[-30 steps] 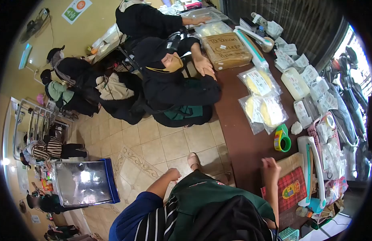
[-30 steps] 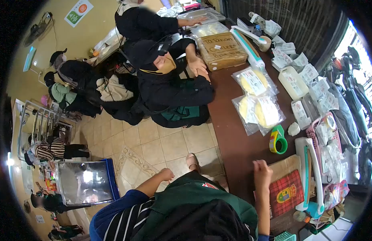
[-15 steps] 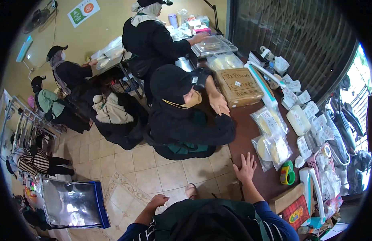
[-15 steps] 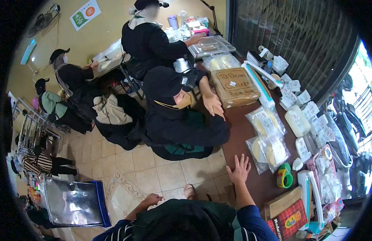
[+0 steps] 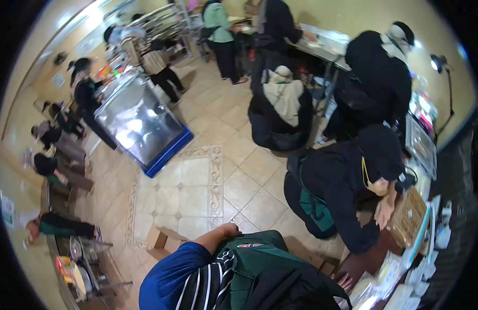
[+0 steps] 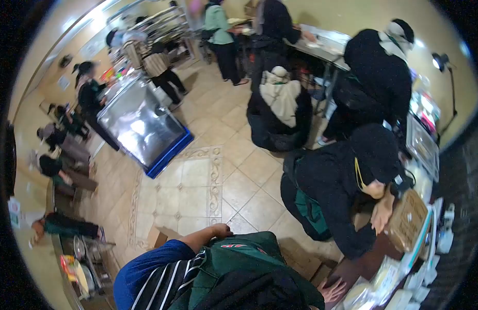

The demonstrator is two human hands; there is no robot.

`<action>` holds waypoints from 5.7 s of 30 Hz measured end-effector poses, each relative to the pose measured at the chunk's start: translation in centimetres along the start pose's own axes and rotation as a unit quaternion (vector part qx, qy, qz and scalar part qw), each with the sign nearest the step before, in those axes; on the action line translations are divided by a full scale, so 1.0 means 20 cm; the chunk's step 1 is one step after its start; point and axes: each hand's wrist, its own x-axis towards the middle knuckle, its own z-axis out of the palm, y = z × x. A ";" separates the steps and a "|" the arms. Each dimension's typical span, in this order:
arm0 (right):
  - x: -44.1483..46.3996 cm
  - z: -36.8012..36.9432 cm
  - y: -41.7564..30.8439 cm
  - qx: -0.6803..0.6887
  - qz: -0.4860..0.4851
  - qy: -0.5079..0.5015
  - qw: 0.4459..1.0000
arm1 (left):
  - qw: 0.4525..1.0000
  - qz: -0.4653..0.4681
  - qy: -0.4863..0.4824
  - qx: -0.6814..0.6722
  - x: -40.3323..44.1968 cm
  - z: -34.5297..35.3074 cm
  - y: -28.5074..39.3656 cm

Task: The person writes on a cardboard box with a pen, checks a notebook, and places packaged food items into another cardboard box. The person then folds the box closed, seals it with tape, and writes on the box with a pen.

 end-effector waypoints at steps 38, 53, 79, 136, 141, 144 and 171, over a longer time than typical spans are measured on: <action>0.00 0.20 0.09 -0.033 -0.054 0.169 0.984 | 0.991 -0.084 -0.002 -0.101 -0.23 0.04 -0.24; -0.07 -0.03 -0.24 -0.088 0.110 -0.075 0.987 | 0.994 0.100 -0.001 0.035 0.09 -0.33 -0.41; 0.38 0.29 -3.66 -0.042 -0.657 -0.310 0.686 | 0.696 -0.441 0.123 -0.552 -0.41 -0.07 -0.50; -2.66 0.37 -2.83 -0.371 -0.757 0.115 -0.525 | -0.486 -0.435 0.269 -0.709 0.74 -0.90 0.88; -2.43 0.44 -2.09 -0.405 -0.728 0.050 -0.551 | -0.591 -0.348 0.263 -0.678 0.89 -0.98 0.93; -2.24 0.43 -1.58 -0.385 -0.684 0.028 -0.619 | -0.642 -0.301 0.248 -0.660 0.94 -1.02 0.87; -1.25 1.43 0.22 -0.304 -0.633 0.130 -0.700 | -0.849 -0.096 0.257 -0.451 0.08 -0.69 0.68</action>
